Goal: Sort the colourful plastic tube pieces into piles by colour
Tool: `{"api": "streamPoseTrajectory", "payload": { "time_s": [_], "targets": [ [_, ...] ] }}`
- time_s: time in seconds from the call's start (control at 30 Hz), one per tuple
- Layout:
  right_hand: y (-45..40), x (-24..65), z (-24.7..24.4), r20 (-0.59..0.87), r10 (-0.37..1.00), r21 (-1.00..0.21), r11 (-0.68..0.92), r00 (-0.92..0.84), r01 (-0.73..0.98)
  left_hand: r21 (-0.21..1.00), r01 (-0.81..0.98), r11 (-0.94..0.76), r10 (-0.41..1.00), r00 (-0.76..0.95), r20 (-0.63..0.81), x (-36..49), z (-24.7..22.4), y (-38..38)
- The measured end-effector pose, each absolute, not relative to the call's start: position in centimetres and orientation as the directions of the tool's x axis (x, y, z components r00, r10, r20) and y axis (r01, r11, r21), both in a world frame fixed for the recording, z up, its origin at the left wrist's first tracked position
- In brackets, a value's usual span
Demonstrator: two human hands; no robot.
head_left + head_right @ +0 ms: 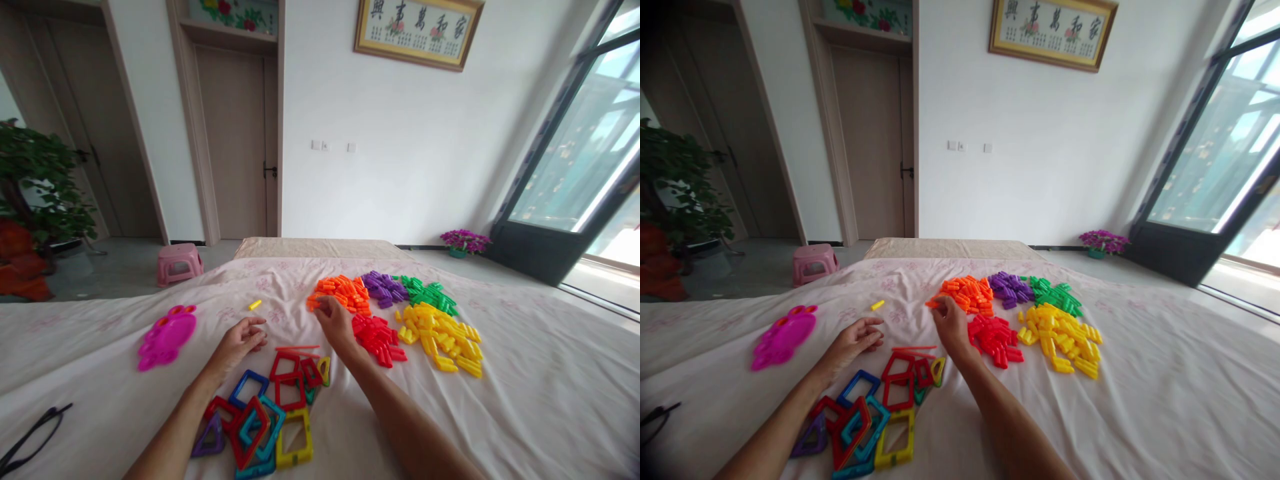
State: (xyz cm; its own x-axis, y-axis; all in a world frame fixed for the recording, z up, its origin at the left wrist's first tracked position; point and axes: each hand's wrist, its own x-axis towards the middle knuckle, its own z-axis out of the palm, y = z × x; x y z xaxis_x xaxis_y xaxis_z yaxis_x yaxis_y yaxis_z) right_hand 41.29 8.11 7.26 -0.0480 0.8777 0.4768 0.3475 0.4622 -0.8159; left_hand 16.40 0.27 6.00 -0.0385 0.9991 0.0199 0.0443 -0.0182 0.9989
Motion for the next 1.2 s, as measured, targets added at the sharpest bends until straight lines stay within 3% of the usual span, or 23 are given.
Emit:
{"api": "streamPoseTrajectory", "payload": {
  "time_s": [0.07,0.17,0.37,0.53,0.77,1.0,1.2],
  "targets": [
    [9.7,42.8,7.4,0.494,0.866,-0.836,0.448,0.08,0.316,0.998,0.06,-0.02,0.998,-0.058,0.023,16.0,5.8,0.5],
    [10.5,44.1,7.2,0.501,0.857,-0.834,0.44,0.12,0.334,0.985,0.155,-0.071,0.988,-0.125,0.091,15.9,5.3,0.8],
    [7.4,41.7,6.5,0.591,0.788,-0.686,0.602,-0.171,0.409,0.931,0.35,-0.105,0.935,-0.285,0.212,14.2,3.8,1.6],
    [4.1,39.9,6.5,0.482,0.75,-0.577,0.661,-0.452,0.48,0.851,0.519,-0.08,0.889,-0.348,0.296,12.8,3.0,2.6],
    [3.5,40.0,5.7,0.395,0.765,-0.546,0.64,-0.508,0.54,0.689,0.723,-0.054,0.926,-0.223,0.306,12.9,3.1,4.8],
    [4.0,40.1,5.3,0.418,0.758,-0.562,0.649,-0.501,0.513,0.645,0.755,-0.113,0.937,-0.134,0.322,13.1,4.1,6.4],
    [3.8,40.4,5.3,0.447,0.759,-0.583,0.649,-0.474,0.489,0.765,0.622,-0.167,0.946,-0.118,0.302,13.5,4.4,5.9]
  ]
}}
